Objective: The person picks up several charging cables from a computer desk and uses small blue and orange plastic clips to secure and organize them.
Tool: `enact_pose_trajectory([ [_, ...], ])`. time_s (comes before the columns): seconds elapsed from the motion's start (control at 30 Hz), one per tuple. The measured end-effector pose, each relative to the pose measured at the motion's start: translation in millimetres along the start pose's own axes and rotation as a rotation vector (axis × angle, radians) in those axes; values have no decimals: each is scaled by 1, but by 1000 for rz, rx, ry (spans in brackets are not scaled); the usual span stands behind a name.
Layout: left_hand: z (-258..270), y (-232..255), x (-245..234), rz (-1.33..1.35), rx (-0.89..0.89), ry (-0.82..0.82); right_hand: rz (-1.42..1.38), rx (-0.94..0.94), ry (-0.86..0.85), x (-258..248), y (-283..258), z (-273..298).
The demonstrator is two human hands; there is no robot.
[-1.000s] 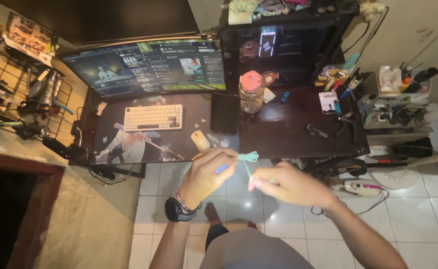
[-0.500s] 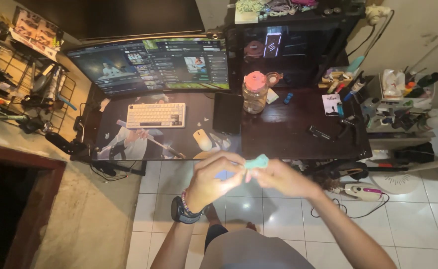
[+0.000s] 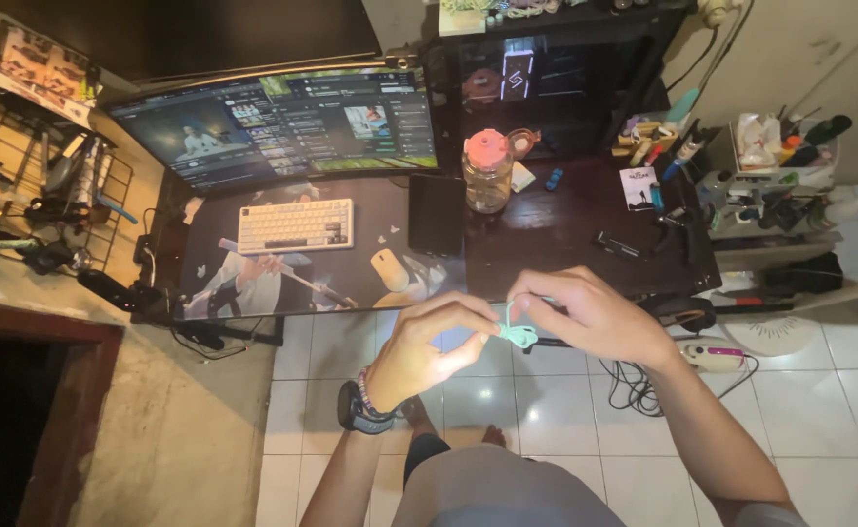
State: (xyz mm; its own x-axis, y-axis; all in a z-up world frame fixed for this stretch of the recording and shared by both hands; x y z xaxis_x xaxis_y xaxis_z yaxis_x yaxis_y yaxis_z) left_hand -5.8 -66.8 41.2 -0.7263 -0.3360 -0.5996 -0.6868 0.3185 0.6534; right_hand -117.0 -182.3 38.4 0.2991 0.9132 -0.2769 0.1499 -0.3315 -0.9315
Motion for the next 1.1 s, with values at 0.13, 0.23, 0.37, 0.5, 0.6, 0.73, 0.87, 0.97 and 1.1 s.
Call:
enact_pose_trajectory([
  [0.13, 4, -5, 1, 48, -34, 49, -38, 39, 70, 2, 10, -3],
  [0.23, 6, -8, 2, 73, -84, 69, -47, 84, 103, 3, 15, -5],
  [0.37, 4, -11, 6, 92, -149, 95, -45, 63, 95, 5, 11, -6],
  [0.5, 2, -6, 8, 71, -173, 36, -37, 84, 96, 3, 13, -5],
  [0.6, 1, -1, 7, 46, -128, -6, -81, 108, 92, 2, 27, -3],
  [0.73, 1, 6, 0, 51, 29, 35, -218, 89, 33, 10, 60, 0],
  [0.87, 3, -1, -5, 76, 58, 55, -365, 233, -46, 44, 104, 14],
  [0.97, 5, -7, -7, -32, 10, 122, -459, 279, -75, 69, 107, 31],
  [1.1, 5, -8, -1, -150, -50, 95, -179, 254, 9, 60, 73, 35],
])
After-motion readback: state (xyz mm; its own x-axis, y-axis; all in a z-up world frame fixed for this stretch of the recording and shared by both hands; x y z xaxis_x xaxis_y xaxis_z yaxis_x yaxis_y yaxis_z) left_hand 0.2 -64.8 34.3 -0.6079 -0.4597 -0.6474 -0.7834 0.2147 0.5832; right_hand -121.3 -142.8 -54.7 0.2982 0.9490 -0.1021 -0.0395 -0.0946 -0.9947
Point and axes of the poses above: each hand's wrist, its own z-axis away from the middle knuckle, its own x-axis out of the palm, y = z × x, the point moved 8 cm from there along -z, towards the middle knuckle, and after that the axes turned 14 degrees about -z, right-handed, at the moved point
